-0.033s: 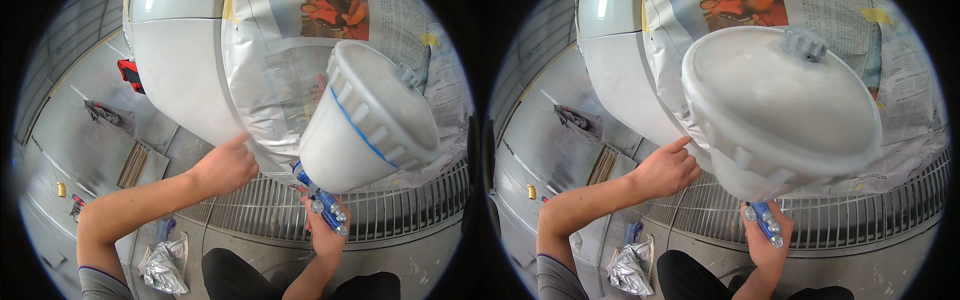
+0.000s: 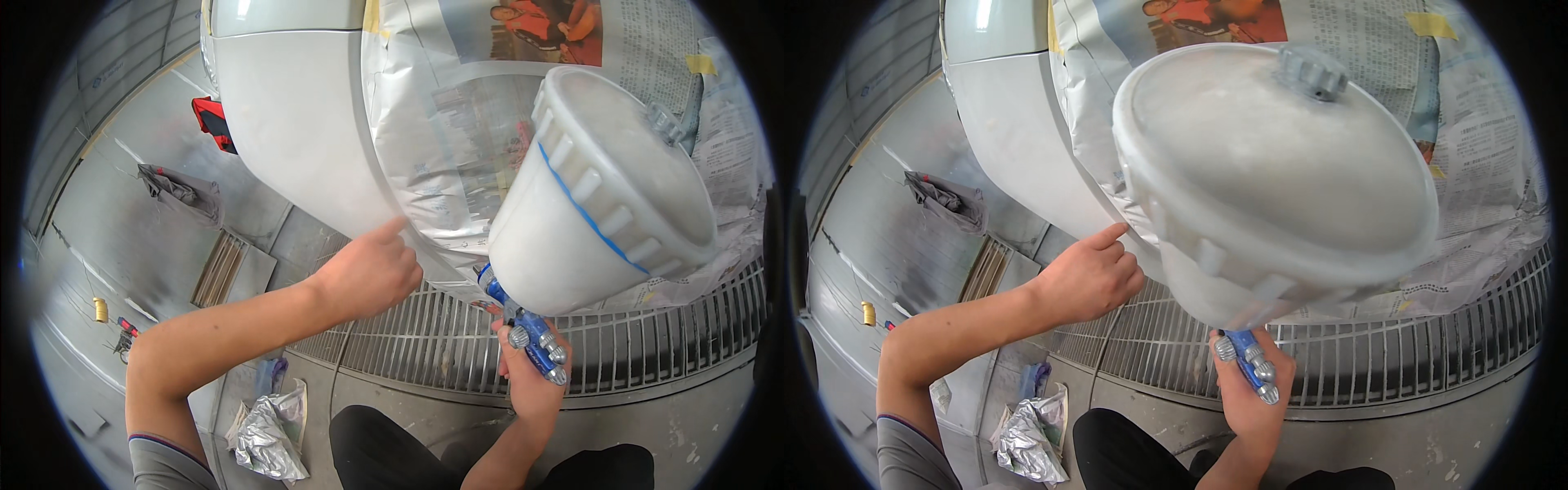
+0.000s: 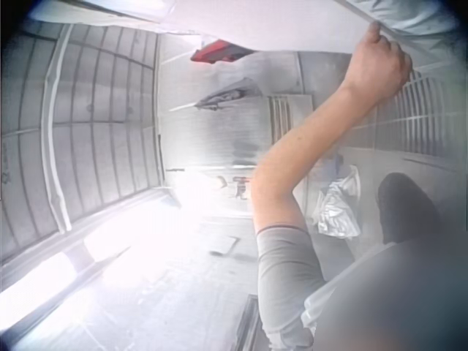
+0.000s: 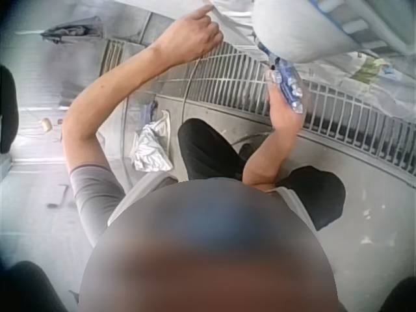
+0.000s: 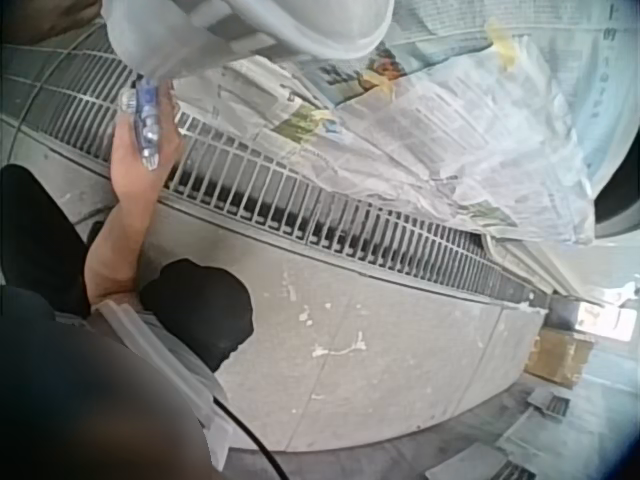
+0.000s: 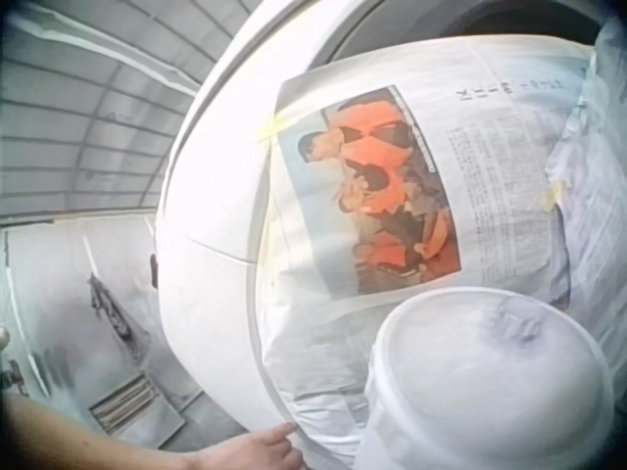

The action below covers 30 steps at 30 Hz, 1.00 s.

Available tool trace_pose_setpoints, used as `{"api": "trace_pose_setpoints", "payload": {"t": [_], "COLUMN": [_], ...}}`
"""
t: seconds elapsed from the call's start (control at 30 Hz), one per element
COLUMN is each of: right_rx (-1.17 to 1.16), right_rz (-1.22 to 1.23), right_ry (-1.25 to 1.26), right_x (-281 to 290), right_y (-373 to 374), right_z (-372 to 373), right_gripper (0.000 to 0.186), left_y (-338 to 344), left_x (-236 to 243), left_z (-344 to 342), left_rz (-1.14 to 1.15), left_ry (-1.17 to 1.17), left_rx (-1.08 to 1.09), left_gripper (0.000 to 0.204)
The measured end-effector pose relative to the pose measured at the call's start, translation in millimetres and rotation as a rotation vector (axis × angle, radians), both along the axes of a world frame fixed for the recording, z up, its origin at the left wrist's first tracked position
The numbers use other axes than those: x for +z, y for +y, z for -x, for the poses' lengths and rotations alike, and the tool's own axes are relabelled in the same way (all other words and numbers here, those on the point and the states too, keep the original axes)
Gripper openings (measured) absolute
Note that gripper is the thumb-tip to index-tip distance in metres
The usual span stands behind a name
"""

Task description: The person mixes paint in a small container, then uses a spray gun to apply white paint to the rear quarter panel of a silver car in a paint booth. The car is masked with plastic and newspaper. The person walks around the booth, pours paint into the spray gun cup, and sprays the panel in smooth passes.

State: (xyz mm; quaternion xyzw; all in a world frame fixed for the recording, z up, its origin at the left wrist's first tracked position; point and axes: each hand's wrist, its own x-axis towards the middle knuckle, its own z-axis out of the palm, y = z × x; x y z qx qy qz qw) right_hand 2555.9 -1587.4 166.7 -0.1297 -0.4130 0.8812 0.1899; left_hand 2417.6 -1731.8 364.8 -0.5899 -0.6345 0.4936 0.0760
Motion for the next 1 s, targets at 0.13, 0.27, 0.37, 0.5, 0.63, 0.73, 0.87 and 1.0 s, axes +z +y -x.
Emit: {"api": "trace_pose_setpoints", "payload": {"t": [0.13, 0.27, 0.37, 0.5, 0.63, 0.73, 0.87, 1.0], "right_rx": [-0.034, -0.018, -0.011, -0.015, -0.009, -0.005, 0.010, 0.010], "right_rz": [-0.034, 0.002, -0.010, -0.003, -0.019, -0.042, -0.048, -0.044], "right_ry": [0.009, -0.004, -0.012, -0.003, 0.011, 0.002, 0.008, -0.014], "right_x": [-4.0, -0.3, -0.8, 3.8, 1.5, 0.4, 0.2, 3.5], "right_y": [-1.7, -0.1, 0.5, 0.9, 0.9, 1.2, 3.1, 4.4], "right_z": [1.0, -1.7, -1.9, -1.0, 0.1, 1.9, -0.8, -3.2], "right_gripper": [0.020, 0.021, 0.022, 0.022, 0.022, 0.022, 0.022, 0.023], "left_y": [6.0, 10.3, 6.4, 7.9, 12.3, 12.4, 14.2, 15.0], "left_x": [3.7, 10.6, 4.6, 3.0, 7.0, 8.1, 13.0, 18.0], "left_z": [-2.2, -2.7, -5.5, -5.4, -6.6, -2.7, -1.4, -3.9], "left_rz": [0.028, 0.019, -0.006, 0.049, 0.054, 0.045, 0.017, 0.005], "left_ry": [0.024, 0.036, -0.009, -0.012, -0.006, -0.010, -0.039, -0.025], "left_rx": [-0.003, 0.001, -0.035, -0.009, 0.005, -0.001, 0.037, 0.029], "left_gripper": [0.008, 0.008, 0.009, 0.009, 0.010, 0.009, 0.009, 0.009]}}
